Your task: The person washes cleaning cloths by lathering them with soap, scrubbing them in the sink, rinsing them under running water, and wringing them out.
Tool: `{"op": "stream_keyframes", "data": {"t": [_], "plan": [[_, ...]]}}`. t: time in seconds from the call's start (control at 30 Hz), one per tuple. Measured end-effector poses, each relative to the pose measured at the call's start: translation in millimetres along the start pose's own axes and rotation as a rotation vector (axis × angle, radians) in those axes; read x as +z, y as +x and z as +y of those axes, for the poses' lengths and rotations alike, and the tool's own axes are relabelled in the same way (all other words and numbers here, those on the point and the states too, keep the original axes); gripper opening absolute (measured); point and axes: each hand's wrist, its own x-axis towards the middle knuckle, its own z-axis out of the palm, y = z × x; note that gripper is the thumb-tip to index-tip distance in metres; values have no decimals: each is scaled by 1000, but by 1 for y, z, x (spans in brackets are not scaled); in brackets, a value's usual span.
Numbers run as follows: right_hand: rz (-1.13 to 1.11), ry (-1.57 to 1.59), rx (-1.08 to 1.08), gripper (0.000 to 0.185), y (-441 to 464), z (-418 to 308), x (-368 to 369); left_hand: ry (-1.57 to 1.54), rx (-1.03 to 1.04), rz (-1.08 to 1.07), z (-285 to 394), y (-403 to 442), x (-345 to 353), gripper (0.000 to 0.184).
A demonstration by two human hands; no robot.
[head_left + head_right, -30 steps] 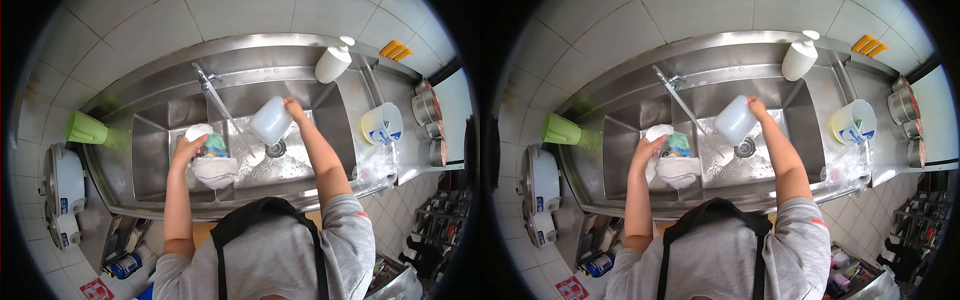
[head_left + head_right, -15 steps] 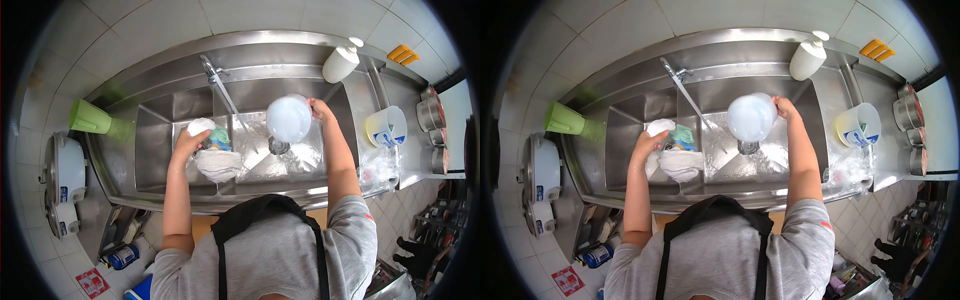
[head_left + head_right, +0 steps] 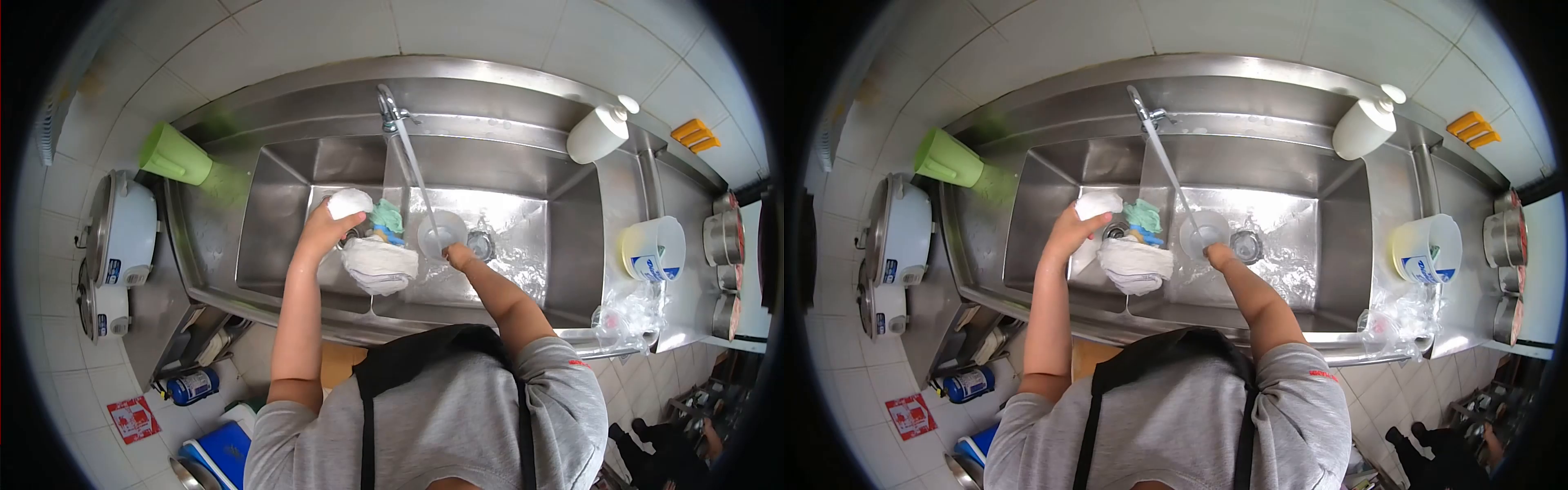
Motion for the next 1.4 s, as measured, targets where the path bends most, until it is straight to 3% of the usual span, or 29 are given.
{"op": "stream_keyframes", "data": {"t": [0.1, 0.13, 0.17, 0.2, 0.23, 0.27, 0.33, 0.43, 0.53, 0.63, 0.67, 0.77, 0.87, 0.97, 1.0, 1.1, 1.2, 1.3, 1.33, 1.4], "plan": [[83, -140, -17, 15, 26, -11, -11, 416, 91, 112, 6, -10, -4, 65], [195, -97, 79, 15, 40, -21, -29, 463, 47, 45, 25, -18, -3, 71], [307, -54, 174, 17, 53, -37, -60, 430, 55, 39, 20, -12, 0, 69], [480, -55, 71, 17, 60, -50, -93, 395, 61, 33, 7, -1, 4, 66], [547, 21, 125, 17, 65, -71, -134, 357, 68, 26, -7, 13, 10, 64], [722, 53, 26, 18, 74, -81, -162, 213, 113, -51, -23, 35, 17, 52], [677, 433, -6, 17, 81, -113, -218, 124, -65, -209, 6, 43, 34, 42], [143, 1102, 64, 12, 101, -132, -251, 5, -96, -323, -11, 95, 66, 33], [102, 556, -15, 8, 84, -161, -275, 21, -228, -272, -23, 142, 90, 31], [-67, 702, -93, 10, 87, -164, -282, -197, -258, -102, -21, 156, 111, 38], [-187, 917, -25, 13, 83, -166, -287, -310, -260, -37, -20, 155, 116, 41], [-147, 935, -68, 11, 79, -168, -294, -410, -186, -212, -22, 170, 112, 50], [110, 940, -92, 13, 88, -159, -281, -465, -19, -132, -13, 170, 109, 46], [438, 859, -139, 29, 116, -133, -242, -358, -145, -159, 18, 167, 98, 44], [538, 763, -48, 41, 143, -111, -216, -342, -117, -159, 26, 165, 94, 40], [487, 1519, 114, 49, 129, -100, -190, -398, -45, -186, 36, 161, 87, 31], [412, 1975, 613, 42, 74, -141, -212, -656, -59, -205, 24, 164, 90, 31], [394, 2160, -88, 52, 112, -124, -194, -519, 27, -88, -4, 167, 89, 35], [532, 1993, -54, 44, 119, -122, -198, -599, -167, -59, 4, 153, 87, 41], [535, 1543, -14, 36, 116, -129, -204, -747, -558, 2, 20, 130, 87, 52]]}}
